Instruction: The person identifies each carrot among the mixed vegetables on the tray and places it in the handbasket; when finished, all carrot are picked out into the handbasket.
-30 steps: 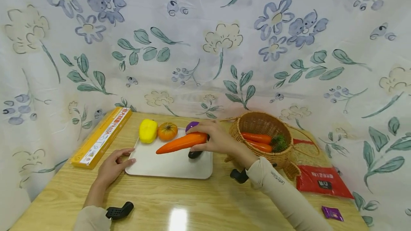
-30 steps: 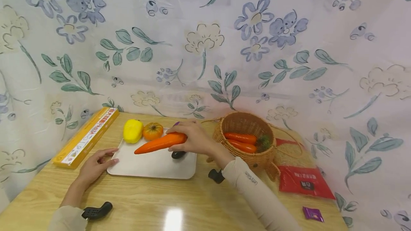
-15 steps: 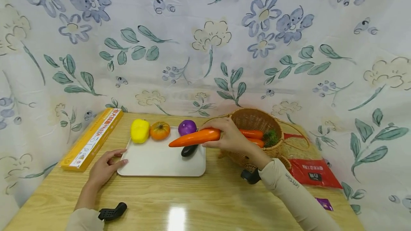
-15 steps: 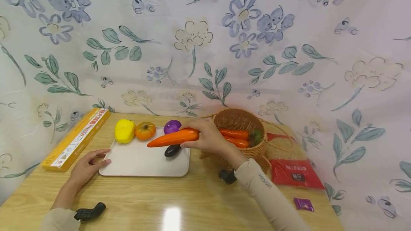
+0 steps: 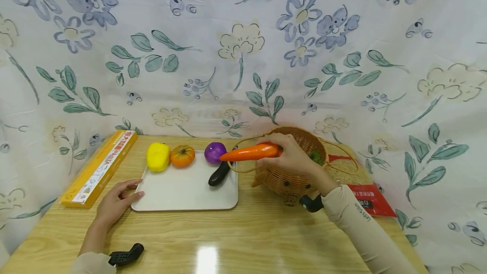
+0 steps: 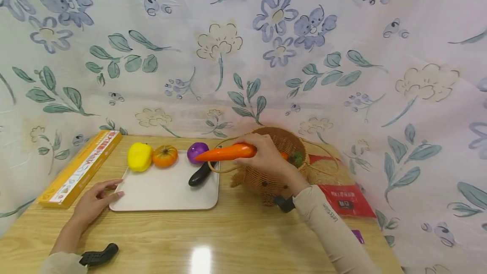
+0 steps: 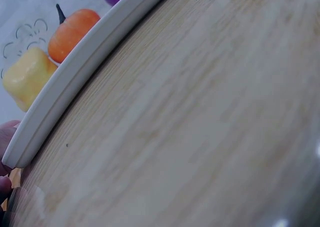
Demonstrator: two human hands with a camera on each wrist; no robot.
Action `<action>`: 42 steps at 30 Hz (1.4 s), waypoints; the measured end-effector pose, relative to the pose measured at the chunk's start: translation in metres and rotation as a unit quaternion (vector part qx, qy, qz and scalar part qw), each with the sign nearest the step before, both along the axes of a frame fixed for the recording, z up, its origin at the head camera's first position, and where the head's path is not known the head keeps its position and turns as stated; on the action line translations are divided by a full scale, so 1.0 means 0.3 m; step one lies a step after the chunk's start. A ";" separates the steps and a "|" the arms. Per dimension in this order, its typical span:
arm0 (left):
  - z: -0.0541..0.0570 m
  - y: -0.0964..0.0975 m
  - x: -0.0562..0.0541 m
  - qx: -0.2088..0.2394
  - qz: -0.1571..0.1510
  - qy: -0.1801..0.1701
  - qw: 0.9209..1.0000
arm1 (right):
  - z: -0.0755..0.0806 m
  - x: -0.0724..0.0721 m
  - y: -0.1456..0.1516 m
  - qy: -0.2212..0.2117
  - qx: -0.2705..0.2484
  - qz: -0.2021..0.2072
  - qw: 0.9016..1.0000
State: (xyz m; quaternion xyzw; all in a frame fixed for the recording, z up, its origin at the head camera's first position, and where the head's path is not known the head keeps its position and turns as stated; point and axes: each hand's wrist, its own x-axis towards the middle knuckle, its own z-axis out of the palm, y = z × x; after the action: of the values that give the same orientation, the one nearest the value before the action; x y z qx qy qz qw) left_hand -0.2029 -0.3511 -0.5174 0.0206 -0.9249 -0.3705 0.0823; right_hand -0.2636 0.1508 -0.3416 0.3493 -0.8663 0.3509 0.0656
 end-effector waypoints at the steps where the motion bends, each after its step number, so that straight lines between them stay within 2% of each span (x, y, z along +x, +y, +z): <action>1: 0.001 -0.002 0.001 -0.002 0.001 0.000 1.000 | 0.001 -0.006 0.011 -0.006 -0.002 -0.002 1.000; 9: -0.001 -0.021 0.011 -0.009 0.005 -0.004 1.000 | 0.018 -0.071 0.104 -0.062 0.001 -0.044 0.997; 15: -0.008 -0.022 0.007 -0.005 0.009 -0.010 1.000 | 0.043 -0.118 0.168 -0.132 0.020 -0.067 0.989; 19: -0.004 -0.018 0.009 -0.006 0.010 -0.012 1.000 | 0.051 -0.146 0.212 -0.158 0.033 -0.076 0.984; 28: -0.005 -0.014 0.014 -0.010 0.012 -0.010 1.000 | 0.070 -0.201 0.292 -0.183 0.091 -0.082 0.976; 37: 0.000 -0.001 0.008 -0.010 0.009 -0.021 1.000 | 0.105 -0.223 0.333 -0.213 0.104 -0.088 0.967; 42: 0.001 0.009 0.002 -0.012 0.004 -0.017 1.000 | 0.101 -0.235 0.353 -0.235 0.108 -0.097 0.961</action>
State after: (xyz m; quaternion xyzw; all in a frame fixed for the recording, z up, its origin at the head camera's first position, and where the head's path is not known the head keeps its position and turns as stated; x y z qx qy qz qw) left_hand -0.2024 -0.3483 -0.5171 0.0294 -0.9304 -0.3589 0.0679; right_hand -0.3342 0.2568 -0.3114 0.1760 -0.9199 0.3194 -0.1443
